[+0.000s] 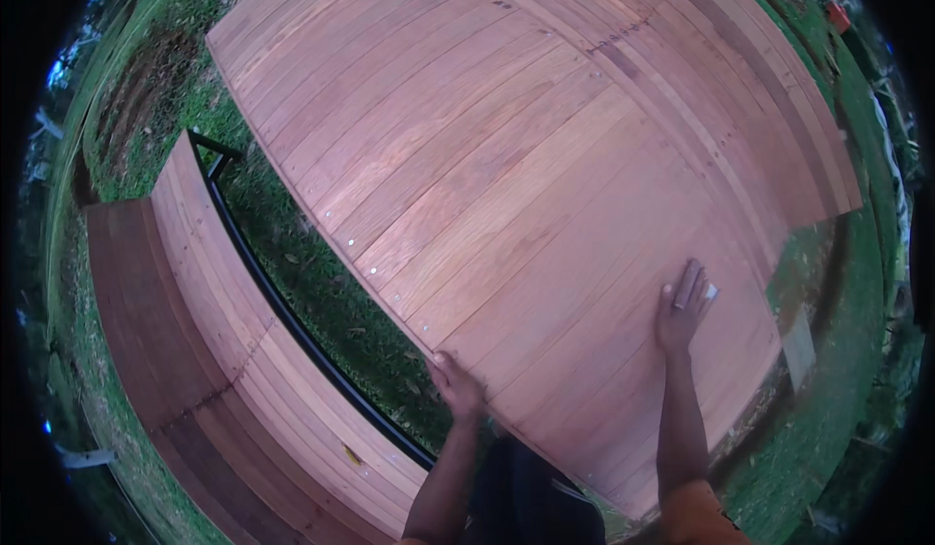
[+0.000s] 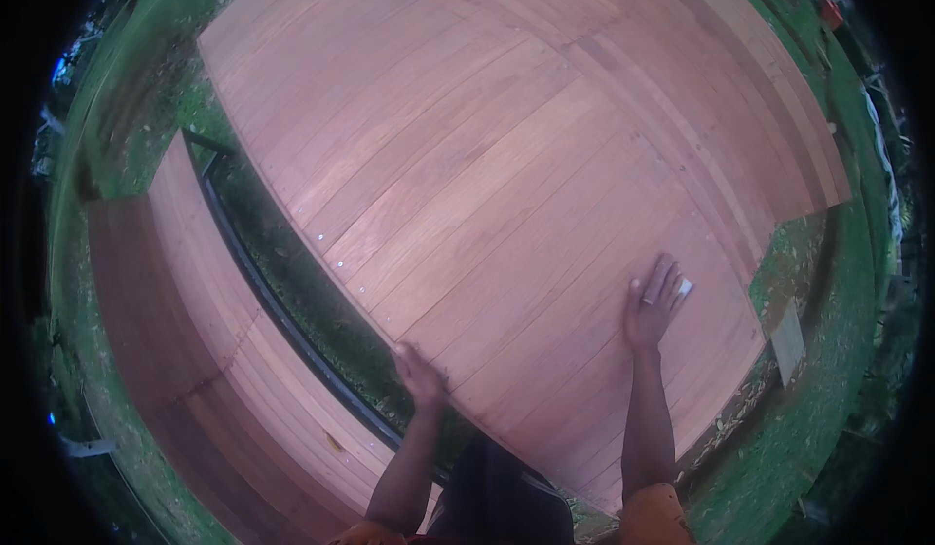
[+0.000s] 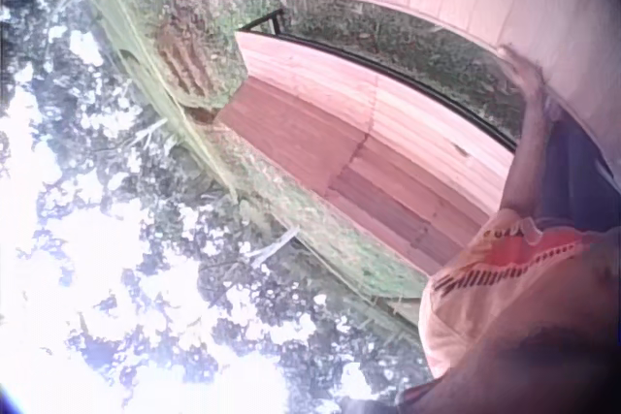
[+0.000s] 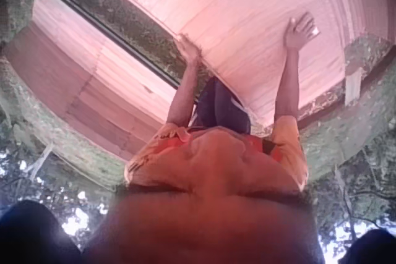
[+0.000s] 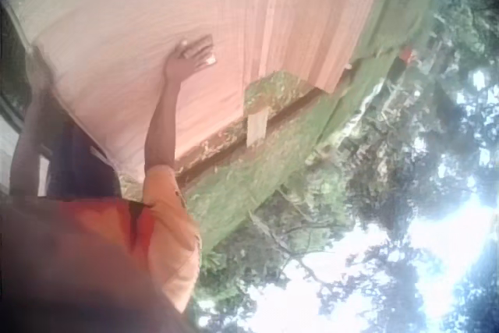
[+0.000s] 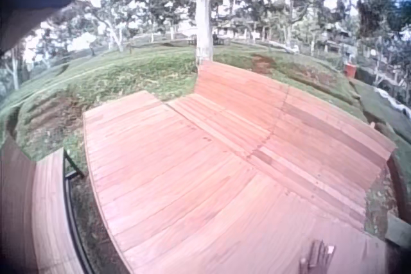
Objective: The person walks toward a wooden picnic table and bench set in a grassy area. They use a sanding block to smooth the surfaces of the benches and the table, moving around the furniture to reach different sections.
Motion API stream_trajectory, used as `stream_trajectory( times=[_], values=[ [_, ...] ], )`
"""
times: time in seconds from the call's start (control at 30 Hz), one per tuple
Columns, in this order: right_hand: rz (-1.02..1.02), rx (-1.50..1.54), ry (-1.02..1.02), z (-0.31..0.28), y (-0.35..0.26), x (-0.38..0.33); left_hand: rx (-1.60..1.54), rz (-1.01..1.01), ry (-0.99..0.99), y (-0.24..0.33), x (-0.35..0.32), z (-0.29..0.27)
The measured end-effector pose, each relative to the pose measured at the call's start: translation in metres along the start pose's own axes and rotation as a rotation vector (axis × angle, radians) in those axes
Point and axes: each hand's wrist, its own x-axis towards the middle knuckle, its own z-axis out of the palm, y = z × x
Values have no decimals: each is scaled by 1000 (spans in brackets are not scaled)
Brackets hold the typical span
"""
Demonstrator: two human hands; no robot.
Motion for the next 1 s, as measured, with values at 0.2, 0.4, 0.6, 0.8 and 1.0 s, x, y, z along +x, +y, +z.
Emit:
stream_trajectory(
  times=[0.2,0.4,0.6,0.8,1.0],
  values=[
    [-1075,123,-290,17,-282,-73,-471,-78,67,10,8,4],
    [-624,36,60,30,-292,97,-614,-505,-145,-44,27,-27],
    [-670,223,193,9,-271,41,-148,-57,-64,76,122,-62],
    [-762,219,-211,-8,-182,-110,940,1006,-225,208,295,-10],
    [-466,-53,-218,4,-137,-140,1438,971,-345,252,369,32]
  ],
)
